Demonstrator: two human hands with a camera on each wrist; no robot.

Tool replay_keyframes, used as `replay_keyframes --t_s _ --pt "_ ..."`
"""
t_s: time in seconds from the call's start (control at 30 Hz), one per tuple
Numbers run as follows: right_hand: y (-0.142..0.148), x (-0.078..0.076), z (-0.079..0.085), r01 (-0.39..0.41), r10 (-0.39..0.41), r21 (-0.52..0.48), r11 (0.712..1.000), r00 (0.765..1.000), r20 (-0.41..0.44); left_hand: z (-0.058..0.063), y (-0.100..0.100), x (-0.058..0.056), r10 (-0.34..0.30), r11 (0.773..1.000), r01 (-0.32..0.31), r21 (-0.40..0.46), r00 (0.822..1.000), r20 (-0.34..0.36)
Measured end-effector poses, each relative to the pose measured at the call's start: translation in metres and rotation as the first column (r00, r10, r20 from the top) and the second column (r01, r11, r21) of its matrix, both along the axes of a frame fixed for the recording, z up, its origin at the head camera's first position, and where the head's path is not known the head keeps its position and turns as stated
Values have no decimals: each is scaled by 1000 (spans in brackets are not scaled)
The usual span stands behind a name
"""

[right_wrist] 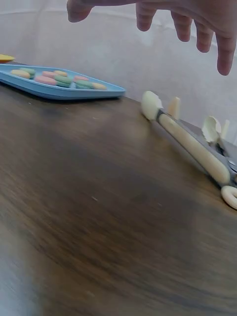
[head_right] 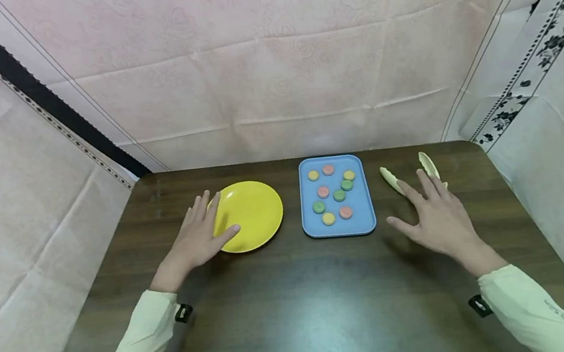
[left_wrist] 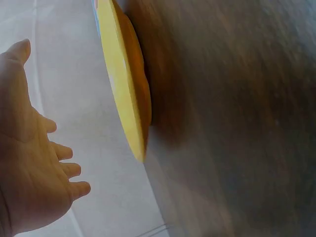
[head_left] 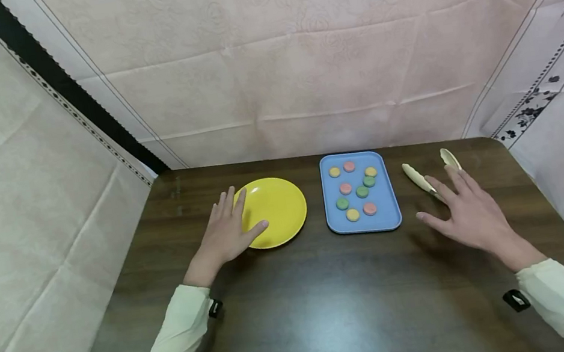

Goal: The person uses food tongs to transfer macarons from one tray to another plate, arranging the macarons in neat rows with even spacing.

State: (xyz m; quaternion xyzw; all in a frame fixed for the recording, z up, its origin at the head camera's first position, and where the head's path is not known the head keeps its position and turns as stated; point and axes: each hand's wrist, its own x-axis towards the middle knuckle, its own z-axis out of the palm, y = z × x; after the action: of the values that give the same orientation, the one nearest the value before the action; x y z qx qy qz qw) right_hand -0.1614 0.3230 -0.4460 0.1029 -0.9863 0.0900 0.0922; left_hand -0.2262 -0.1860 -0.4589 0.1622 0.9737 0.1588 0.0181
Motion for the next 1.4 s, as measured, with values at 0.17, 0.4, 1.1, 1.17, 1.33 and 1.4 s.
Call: replay_keyframes --t_s 0.17,0.4,1.1,1.17,1.33,1.4 --pt "14 4 0 30 -30 -28 999 1000 -10 -4 -10 -4 27 993 -32 110 998 52" --pt "34 3 -1 90 -89 -88 992 996 14 -10 -25 -7 69 959 -104 262 988 140" --pt "68 -2 -20 279 -250 -245 929 958 141 -42 -37 -5 58 749 -309 587 912 406" --pt "71 -4 -23 290 -258 -250 924 954 154 -44 -37 -4 46 748 -304 590 910 411" --pt "74 -6 -29 314 -272 -249 916 944 189 -48 -36 -1 25 754 -289 590 910 413" --pt "74 -6 -31 322 -277 -245 915 940 200 -49 -36 0 31 753 -292 590 911 411"
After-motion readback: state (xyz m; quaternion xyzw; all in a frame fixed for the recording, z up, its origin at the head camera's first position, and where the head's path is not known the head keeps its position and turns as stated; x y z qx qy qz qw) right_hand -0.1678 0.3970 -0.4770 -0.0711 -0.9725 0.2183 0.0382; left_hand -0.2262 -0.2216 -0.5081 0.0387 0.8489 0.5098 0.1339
